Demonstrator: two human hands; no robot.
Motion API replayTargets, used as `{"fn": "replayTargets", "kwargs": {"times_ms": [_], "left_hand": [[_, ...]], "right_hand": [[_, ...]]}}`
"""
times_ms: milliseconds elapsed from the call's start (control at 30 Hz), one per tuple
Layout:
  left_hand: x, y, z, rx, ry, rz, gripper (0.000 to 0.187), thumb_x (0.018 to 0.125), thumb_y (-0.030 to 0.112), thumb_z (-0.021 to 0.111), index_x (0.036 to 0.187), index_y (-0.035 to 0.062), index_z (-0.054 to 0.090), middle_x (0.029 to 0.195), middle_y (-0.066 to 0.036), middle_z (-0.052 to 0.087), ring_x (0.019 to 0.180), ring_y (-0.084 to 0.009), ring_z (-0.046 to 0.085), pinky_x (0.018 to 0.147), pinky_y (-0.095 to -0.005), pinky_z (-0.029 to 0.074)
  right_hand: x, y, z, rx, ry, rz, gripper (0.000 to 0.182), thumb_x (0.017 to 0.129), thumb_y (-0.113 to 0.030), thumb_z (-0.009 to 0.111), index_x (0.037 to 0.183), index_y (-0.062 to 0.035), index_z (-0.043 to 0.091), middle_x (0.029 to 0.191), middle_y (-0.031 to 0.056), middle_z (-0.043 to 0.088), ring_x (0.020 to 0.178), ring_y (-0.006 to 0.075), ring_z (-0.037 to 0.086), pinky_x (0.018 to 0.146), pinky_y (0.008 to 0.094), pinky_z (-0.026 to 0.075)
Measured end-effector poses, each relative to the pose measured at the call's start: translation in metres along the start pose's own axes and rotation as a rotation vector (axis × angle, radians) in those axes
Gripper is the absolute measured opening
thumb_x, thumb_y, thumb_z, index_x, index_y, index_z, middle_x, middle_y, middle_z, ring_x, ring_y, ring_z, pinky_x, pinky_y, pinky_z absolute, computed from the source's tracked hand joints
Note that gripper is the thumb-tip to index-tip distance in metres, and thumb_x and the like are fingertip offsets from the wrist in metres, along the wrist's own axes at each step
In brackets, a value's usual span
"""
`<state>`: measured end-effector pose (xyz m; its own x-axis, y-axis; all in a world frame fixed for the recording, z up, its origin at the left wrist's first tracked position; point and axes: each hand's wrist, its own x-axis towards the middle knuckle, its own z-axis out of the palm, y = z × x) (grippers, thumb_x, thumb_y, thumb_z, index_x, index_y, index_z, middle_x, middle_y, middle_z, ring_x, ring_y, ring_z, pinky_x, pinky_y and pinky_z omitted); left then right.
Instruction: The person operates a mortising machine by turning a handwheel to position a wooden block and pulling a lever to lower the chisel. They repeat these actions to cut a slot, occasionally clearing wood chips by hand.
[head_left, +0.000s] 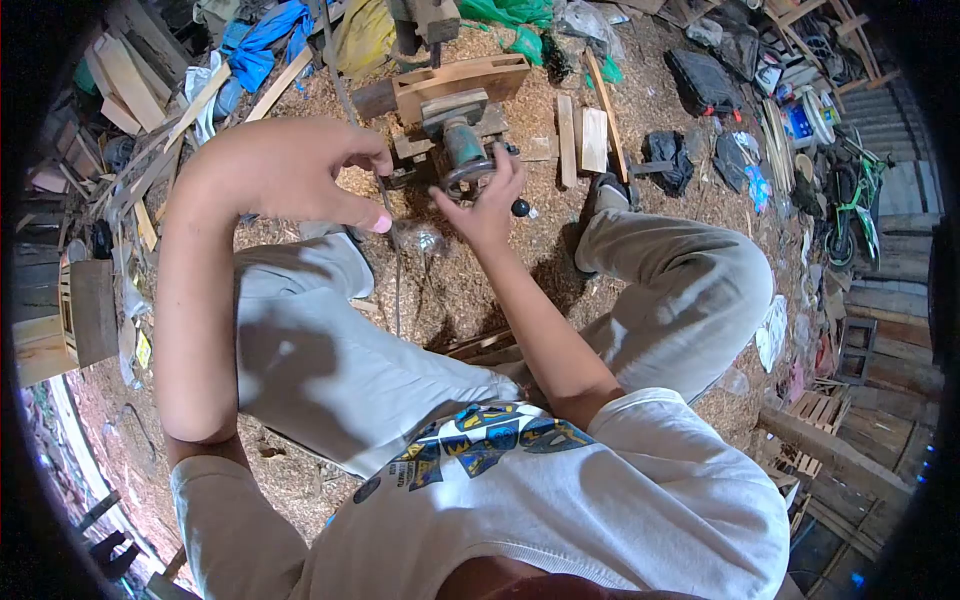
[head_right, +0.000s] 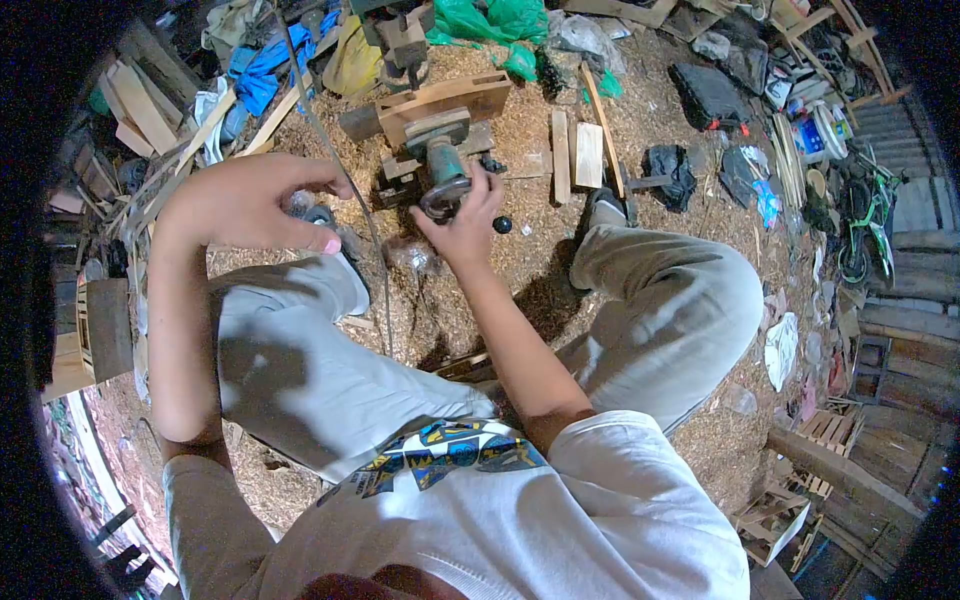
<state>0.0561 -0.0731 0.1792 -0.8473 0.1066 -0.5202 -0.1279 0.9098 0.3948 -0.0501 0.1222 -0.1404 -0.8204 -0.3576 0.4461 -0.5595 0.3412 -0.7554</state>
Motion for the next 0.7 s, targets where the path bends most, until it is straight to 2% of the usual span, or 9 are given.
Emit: {"fn": "replayTargets", "kwargs": {"times_ms": [133, 233, 300, 367, 433, 500, 533, 667, 700], "left_hand": [[0.000, 0.003, -0.002, 0.000, -0.020, -0.038, 0.063, 0.091, 0.049, 0.082, 0.133, 0.0039, 0.067, 0.126, -0.019, 0.073, 0.119, -0.0347, 0.070, 0.103, -0.0426, 0.053], [0.005, -0.004, -0.001, 0.009, 0.036, 0.005, 0.064, 0.092, 0.049, 0.082, 0.134, 0.0039, 0.067, 0.127, -0.019, 0.073, 0.121, -0.0348, 0.069, 0.104, -0.0423, 0.053], [0.010, -0.005, -0.003, -0.016, 0.010, 0.006, 0.066, 0.091, 0.050, 0.082, 0.135, 0.0041, 0.067, 0.129, -0.019, 0.073, 0.123, -0.0352, 0.069, 0.106, -0.0427, 0.053], [0.013, 0.001, -0.005, 0.019, -0.014, -0.045, 0.066, 0.091, 0.051, 0.082, 0.136, 0.0043, 0.066, 0.130, -0.019, 0.072, 0.124, -0.0351, 0.068, 0.106, -0.0430, 0.053], [0.014, 0.002, -0.006, 0.055, -0.038, -0.101, 0.067, 0.091, 0.051, 0.081, 0.137, 0.0046, 0.066, 0.132, -0.019, 0.072, 0.125, -0.0350, 0.068, 0.107, -0.0433, 0.052], [0.017, 0.000, -0.004, 0.043, -0.033, -0.076, 0.068, 0.091, 0.052, 0.081, 0.138, 0.0050, 0.066, 0.134, -0.019, 0.072, 0.127, -0.0348, 0.067, 0.108, -0.0434, 0.052], [0.018, 0.001, -0.005, 0.046, -0.033, -0.077, 0.068, 0.091, 0.052, 0.081, 0.138, 0.0050, 0.066, 0.134, -0.019, 0.072, 0.127, -0.0348, 0.067, 0.108, -0.0434, 0.052], [0.022, 0.000, -0.003, 0.031, -0.046, -0.096, 0.069, 0.091, 0.053, 0.081, 0.138, 0.0046, 0.066, 0.135, -0.019, 0.071, 0.128, -0.0348, 0.067, 0.109, -0.0433, 0.052], [0.023, -0.001, -0.001, 0.026, -0.040, -0.084, 0.070, 0.091, 0.053, 0.081, 0.138, 0.0043, 0.066, 0.135, -0.019, 0.071, 0.128, -0.0348, 0.067, 0.110, -0.0432, 0.052]], "right_hand": [[-0.002, 0.001, 0.028, 0.259, 0.082, 0.463, 0.123, 0.075, -0.037, 0.097, 0.163, -0.0057, 0.017, 0.150, 0.0344, 0.030, 0.140, 0.0497, 0.036, 0.120, 0.0582, 0.032], [0.001, -0.007, 0.016, 0.131, -0.023, 0.364, 0.118, 0.071, -0.032, 0.099, 0.160, -0.0034, 0.028, 0.151, 0.0310, 0.033, 0.144, 0.0468, 0.034, 0.122, 0.0541, 0.031], [-0.001, -0.011, 0.002, -0.075, -0.078, 0.234, 0.116, 0.069, -0.027, 0.099, 0.161, -0.0111, 0.030, 0.151, 0.0281, 0.034, 0.143, 0.0502, 0.034, 0.122, 0.0564, 0.030], [-0.001, -0.012, -0.009, -0.425, -0.181, -0.200, 0.117, 0.066, -0.023, 0.099, 0.162, -0.0179, 0.031, 0.151, 0.0293, 0.034, 0.141, 0.0530, 0.034, 0.122, 0.0590, 0.030], [0.000, -0.008, 0.002, -0.347, -0.097, -0.180, 0.117, 0.069, -0.027, 0.099, 0.162, -0.0114, 0.029, 0.150, 0.0297, 0.034, 0.141, 0.0488, 0.036, 0.121, 0.0574, 0.031], [0.003, -0.001, 0.020, 0.150, 0.094, 0.301, 0.118, 0.072, -0.032, 0.099, 0.161, -0.0029, 0.027, 0.152, 0.0299, 0.033, 0.144, 0.0443, 0.036, 0.120, 0.0551, 0.034], [0.006, 0.004, 0.028, 0.417, 0.101, 0.452, 0.124, 0.074, -0.041, 0.099, 0.161, 0.0013, 0.021, 0.153, 0.0308, 0.033, 0.148, 0.0478, 0.030, 0.124, 0.0579, 0.027], [0.003, -0.004, 0.013, 0.358, 0.026, 0.458, 0.111, 0.076, -0.035, 0.096, 0.158, -0.0002, 0.030, 0.154, 0.0317, 0.033, 0.142, 0.0435, 0.039, 0.119, 0.0553, 0.035], [0.001, -0.005, 0.005, -0.056, -0.088, 0.197, 0.110, 0.075, -0.035, 0.096, 0.159, -0.0031, 0.032, 0.153, 0.0324, 0.034, 0.142, 0.0453, 0.039, 0.119, 0.0581, 0.034]]}}
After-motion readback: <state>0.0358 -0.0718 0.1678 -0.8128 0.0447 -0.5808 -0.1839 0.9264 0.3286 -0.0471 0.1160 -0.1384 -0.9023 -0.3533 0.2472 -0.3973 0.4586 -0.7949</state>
